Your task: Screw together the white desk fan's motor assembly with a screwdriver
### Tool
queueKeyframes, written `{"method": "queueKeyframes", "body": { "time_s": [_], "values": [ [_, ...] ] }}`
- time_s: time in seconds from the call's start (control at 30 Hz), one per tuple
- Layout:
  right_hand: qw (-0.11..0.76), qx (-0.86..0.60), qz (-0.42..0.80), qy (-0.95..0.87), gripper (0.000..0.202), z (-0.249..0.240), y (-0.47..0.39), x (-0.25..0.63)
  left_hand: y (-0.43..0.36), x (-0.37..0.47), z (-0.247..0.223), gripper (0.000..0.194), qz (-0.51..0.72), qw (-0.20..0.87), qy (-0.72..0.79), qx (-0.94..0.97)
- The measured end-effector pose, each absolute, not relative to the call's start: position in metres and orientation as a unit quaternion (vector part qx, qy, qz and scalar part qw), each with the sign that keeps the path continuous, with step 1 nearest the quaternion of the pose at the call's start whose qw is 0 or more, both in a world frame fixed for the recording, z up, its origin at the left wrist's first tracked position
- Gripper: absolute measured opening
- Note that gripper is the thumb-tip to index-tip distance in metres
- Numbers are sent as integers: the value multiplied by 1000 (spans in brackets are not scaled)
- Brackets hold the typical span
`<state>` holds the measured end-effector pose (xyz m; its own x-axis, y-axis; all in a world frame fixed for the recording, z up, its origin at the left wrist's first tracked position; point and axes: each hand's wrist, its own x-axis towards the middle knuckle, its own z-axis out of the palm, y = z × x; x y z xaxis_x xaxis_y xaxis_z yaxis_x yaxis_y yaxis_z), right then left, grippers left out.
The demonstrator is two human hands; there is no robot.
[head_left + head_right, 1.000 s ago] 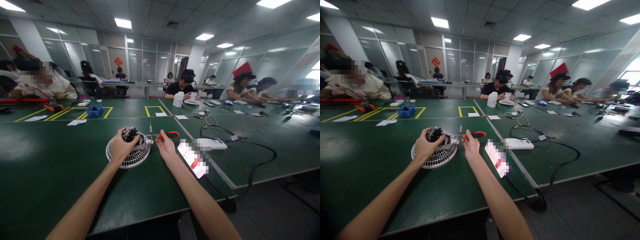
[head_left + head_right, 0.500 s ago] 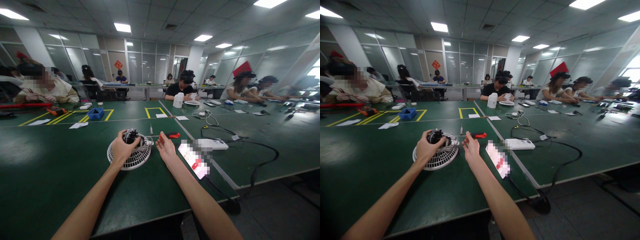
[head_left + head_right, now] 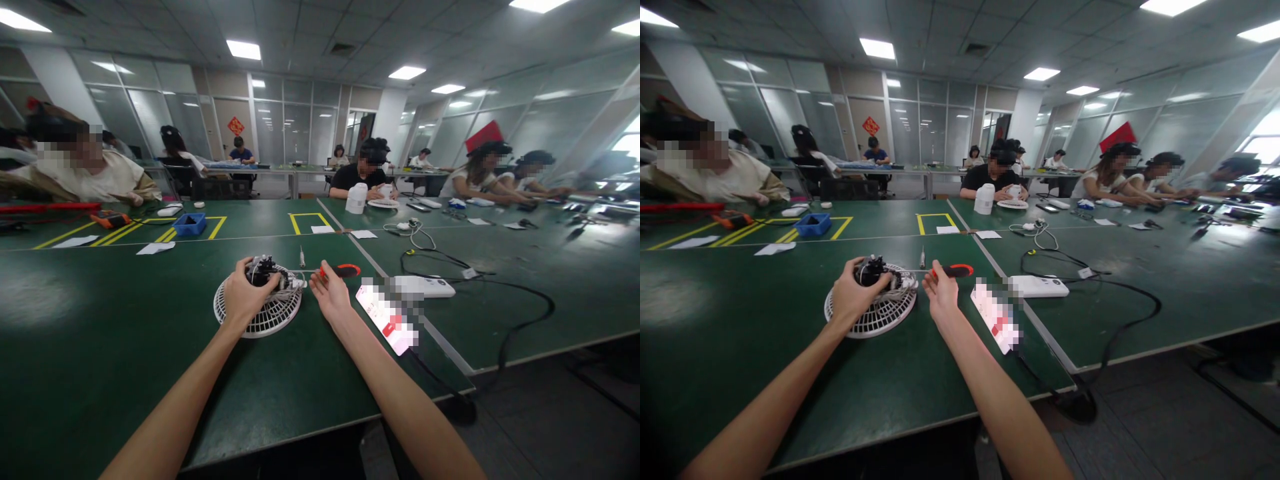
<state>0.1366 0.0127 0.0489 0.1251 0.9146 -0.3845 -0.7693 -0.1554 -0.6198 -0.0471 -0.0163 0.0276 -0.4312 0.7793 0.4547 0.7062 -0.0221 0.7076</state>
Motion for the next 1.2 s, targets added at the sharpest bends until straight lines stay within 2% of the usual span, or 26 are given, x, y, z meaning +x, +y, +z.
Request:
{"method": "queueKeyframes", "body": {
  "time_s": [0.13,0.43,0.57,0.73,1.2],
  "values": [
    [645,-386,648,-124,27,48,13,137,-18,-46,29,76,477,40,701,529],
    [651,-348,666,-108,22,53,13,140,-20,-45,32,78,479,44,700,528],
    [649,-361,658,-124,15,49,14,139,-20,-46,31,73,481,42,696,531],
    [656,-385,634,-140,25,46,16,140,-18,-47,29,72,488,37,692,530],
    [656,-379,641,-122,15,43,20,144,-18,-47,27,73,496,37,684,534]
  ]
}}
